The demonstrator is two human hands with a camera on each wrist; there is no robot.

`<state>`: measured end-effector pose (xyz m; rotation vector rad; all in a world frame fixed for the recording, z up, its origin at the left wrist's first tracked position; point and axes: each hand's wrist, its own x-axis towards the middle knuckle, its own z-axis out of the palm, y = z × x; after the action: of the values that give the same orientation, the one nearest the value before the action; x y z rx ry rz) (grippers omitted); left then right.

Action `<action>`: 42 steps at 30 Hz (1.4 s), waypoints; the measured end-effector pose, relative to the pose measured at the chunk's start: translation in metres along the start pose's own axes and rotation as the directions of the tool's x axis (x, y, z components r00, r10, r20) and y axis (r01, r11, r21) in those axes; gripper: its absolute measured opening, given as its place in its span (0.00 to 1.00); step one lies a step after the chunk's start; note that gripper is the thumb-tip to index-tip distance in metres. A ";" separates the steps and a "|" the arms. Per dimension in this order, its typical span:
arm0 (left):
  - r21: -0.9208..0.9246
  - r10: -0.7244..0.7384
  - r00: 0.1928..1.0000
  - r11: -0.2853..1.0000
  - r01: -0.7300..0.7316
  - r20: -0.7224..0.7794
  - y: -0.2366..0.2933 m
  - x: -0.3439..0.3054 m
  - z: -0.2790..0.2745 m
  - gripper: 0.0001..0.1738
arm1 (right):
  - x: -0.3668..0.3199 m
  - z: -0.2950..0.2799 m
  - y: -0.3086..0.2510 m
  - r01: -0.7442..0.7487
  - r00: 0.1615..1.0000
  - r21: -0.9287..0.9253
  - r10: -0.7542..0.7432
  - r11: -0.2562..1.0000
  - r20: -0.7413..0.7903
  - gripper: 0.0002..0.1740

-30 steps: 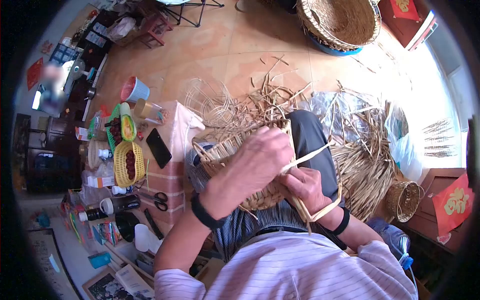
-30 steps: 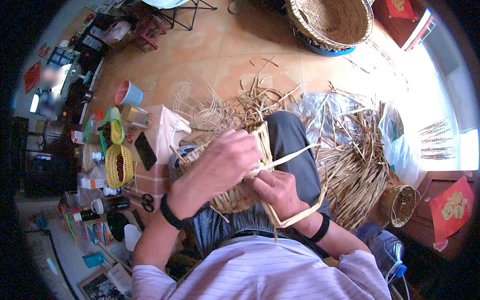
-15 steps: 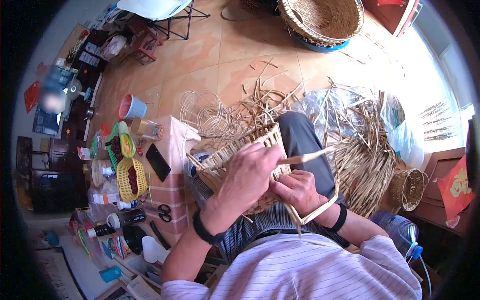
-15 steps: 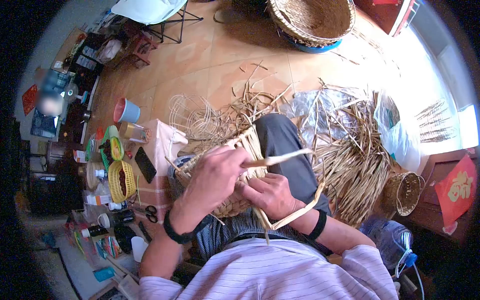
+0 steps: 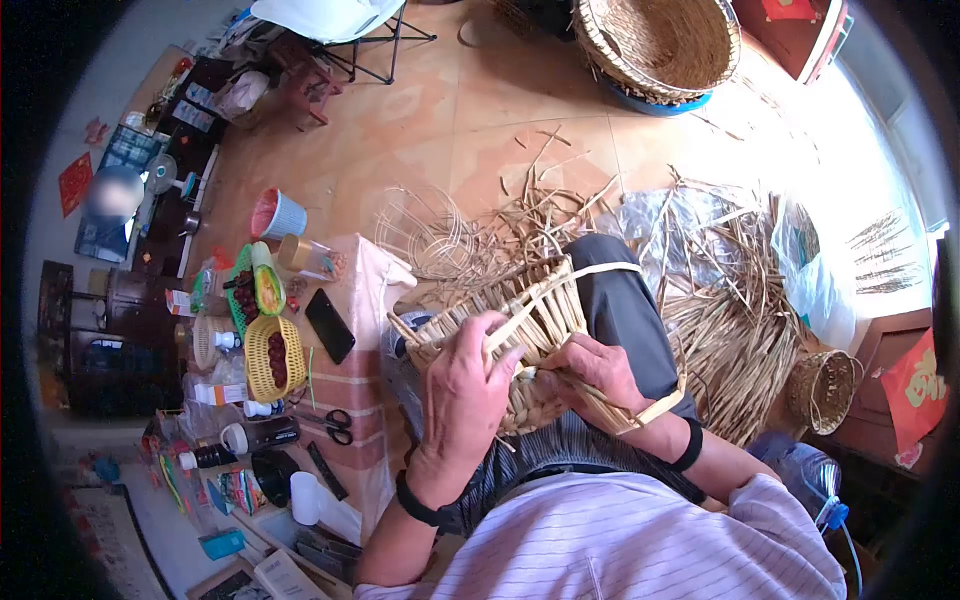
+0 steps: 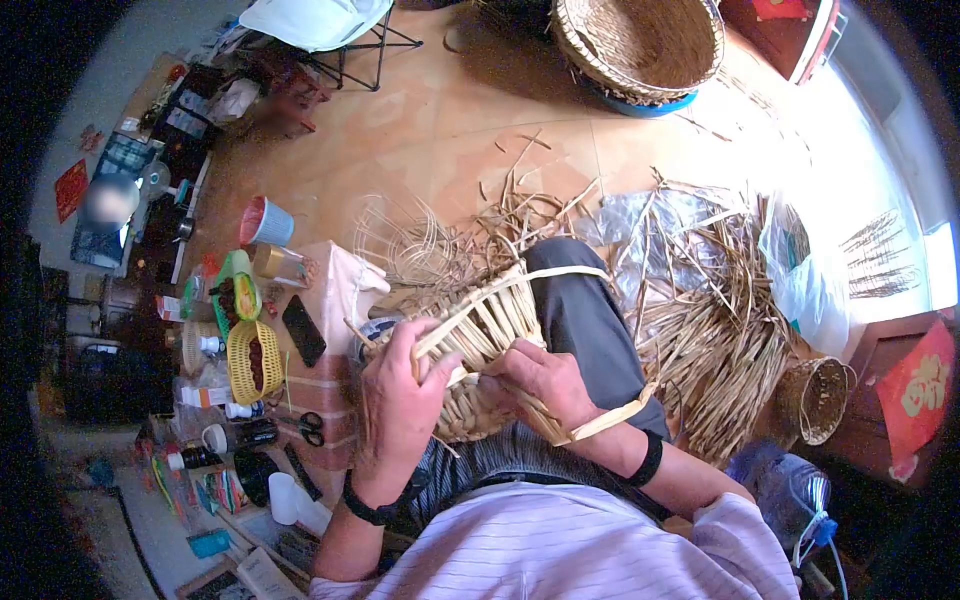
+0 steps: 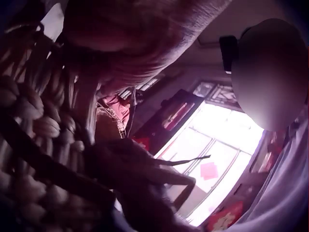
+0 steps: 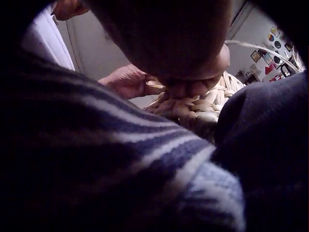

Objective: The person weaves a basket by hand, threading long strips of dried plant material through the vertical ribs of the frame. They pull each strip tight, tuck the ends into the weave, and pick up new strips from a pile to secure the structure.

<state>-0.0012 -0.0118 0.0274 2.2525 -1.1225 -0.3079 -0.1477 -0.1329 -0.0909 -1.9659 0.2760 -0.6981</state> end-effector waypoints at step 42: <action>-0.191 0.145 0.790 0.981 -0.036 0.595 -0.098 0.087 0.037 0.45 | 0.040 -0.016 -0.033 0.487 0.852 -0.313 -0.365 0.815 0.375 0.20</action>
<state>0.0994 -0.0501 -0.0558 1.9772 -1.4486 -1.1104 -0.1283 -0.1474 -0.0427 -2.5351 -0.2525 -0.6474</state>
